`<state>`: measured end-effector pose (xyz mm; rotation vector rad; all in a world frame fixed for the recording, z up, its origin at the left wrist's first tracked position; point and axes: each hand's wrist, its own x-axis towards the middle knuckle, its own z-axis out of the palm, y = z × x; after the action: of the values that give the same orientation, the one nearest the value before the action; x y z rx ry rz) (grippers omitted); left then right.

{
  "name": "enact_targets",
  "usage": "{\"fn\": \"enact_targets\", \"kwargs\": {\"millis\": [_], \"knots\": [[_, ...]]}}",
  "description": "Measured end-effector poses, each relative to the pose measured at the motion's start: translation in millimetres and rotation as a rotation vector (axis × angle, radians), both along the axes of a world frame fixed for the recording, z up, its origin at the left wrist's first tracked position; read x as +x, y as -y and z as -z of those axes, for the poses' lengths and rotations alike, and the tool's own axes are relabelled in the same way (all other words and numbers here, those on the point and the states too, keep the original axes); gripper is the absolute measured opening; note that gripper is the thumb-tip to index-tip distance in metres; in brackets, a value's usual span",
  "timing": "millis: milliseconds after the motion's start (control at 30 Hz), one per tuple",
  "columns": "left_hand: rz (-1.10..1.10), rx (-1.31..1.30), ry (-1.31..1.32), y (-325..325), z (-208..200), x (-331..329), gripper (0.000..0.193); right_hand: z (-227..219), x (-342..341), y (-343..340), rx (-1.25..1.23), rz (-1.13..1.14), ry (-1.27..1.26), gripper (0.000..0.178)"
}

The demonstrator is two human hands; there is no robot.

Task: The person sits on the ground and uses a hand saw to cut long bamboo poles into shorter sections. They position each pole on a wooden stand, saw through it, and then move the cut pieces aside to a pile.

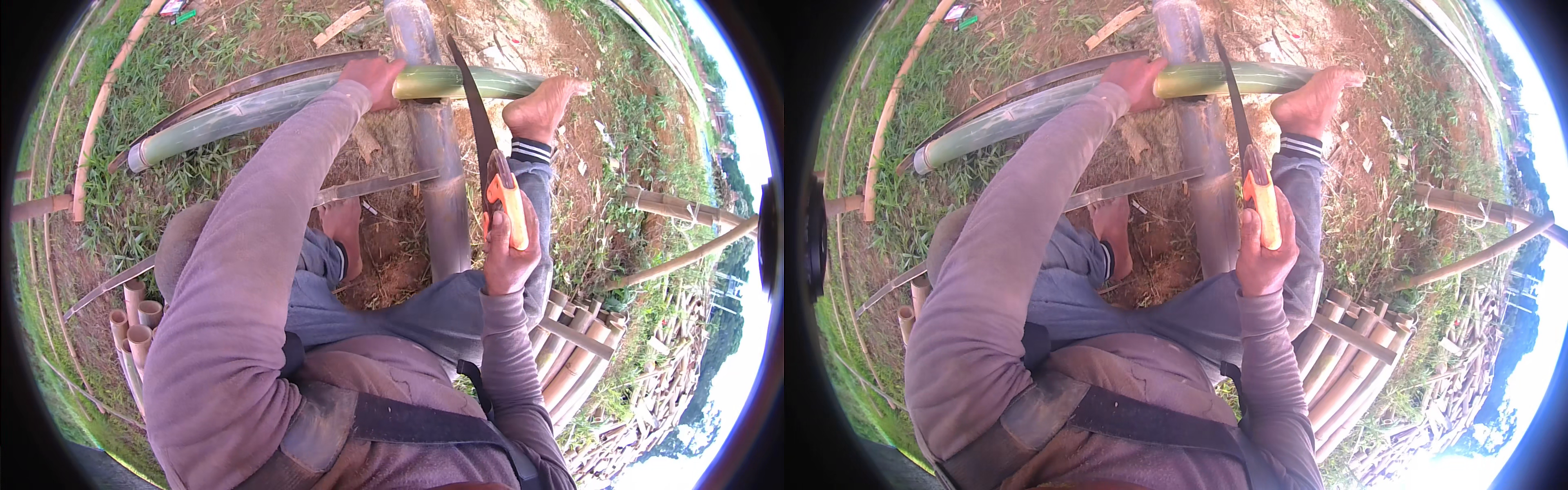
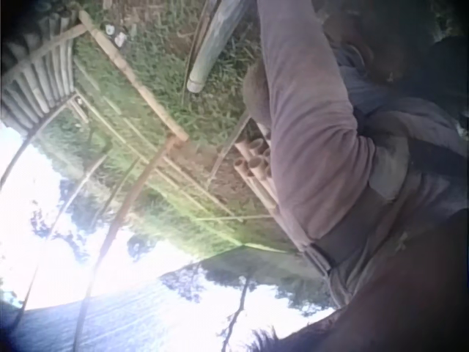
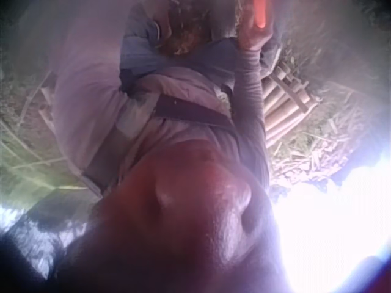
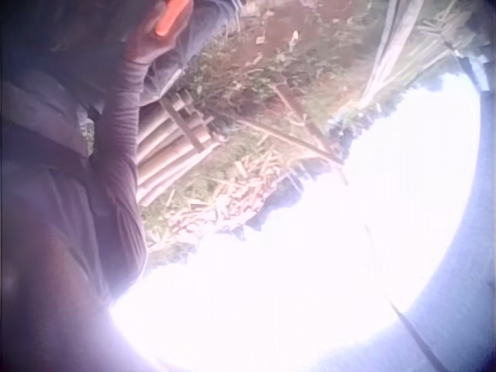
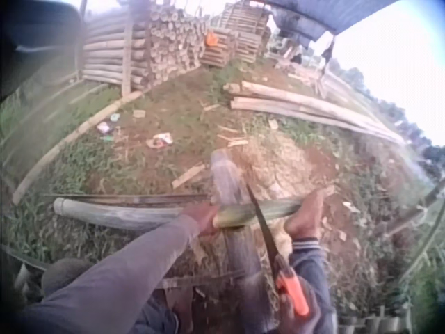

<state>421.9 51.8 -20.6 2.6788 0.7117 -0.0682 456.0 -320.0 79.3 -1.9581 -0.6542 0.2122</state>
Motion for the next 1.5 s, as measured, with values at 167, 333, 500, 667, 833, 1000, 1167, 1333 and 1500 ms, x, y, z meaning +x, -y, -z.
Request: {"fn": "enact_targets", "kwargs": {"millis": [167,333,500,667,833,1000,1167,1333,1500], "knots": [[-0.018,-0.028,-0.065,3,2,-4,0.072,-35,4,4,0.032,-0.040,-0.061,0.048],[-0.035,-0.001,-0.024,-7,4,1,0.071,-46,29,-4,-0.010,-0.181,0.141,0.043],[0.020,0.042,0.036,13,6,-3,0.064,10,81,-104,0.041,-0.118,-0.013,0.041],[-0.016,0.006,0.002,-4,5,-7,0.067,-15,24,0,-0.008,-0.091,0.131,0.028],[0.007,0.024,0.033,1,13,-4,0.069,4,25,-14,0.068,-0.063,0.243,0.021],[0.004,0.028,0.063,0,7,-2,0.068,25,86,-112,0.008,-0.066,0.061,0.021],[-0.013,0.018,0.013,-1,9,-17,0.069,11,28,3,-0.027,-0.090,0.060,0.018],[0.037,-0.005,0.055,2,13,0,0.068,12,28,-1,-0.004,-0.076,0.194,0.018],[0.012,-0.021,0.021,0,0,-2,0.068,38,83,-111,0.047,-0.069,0.018,0.017]]}}
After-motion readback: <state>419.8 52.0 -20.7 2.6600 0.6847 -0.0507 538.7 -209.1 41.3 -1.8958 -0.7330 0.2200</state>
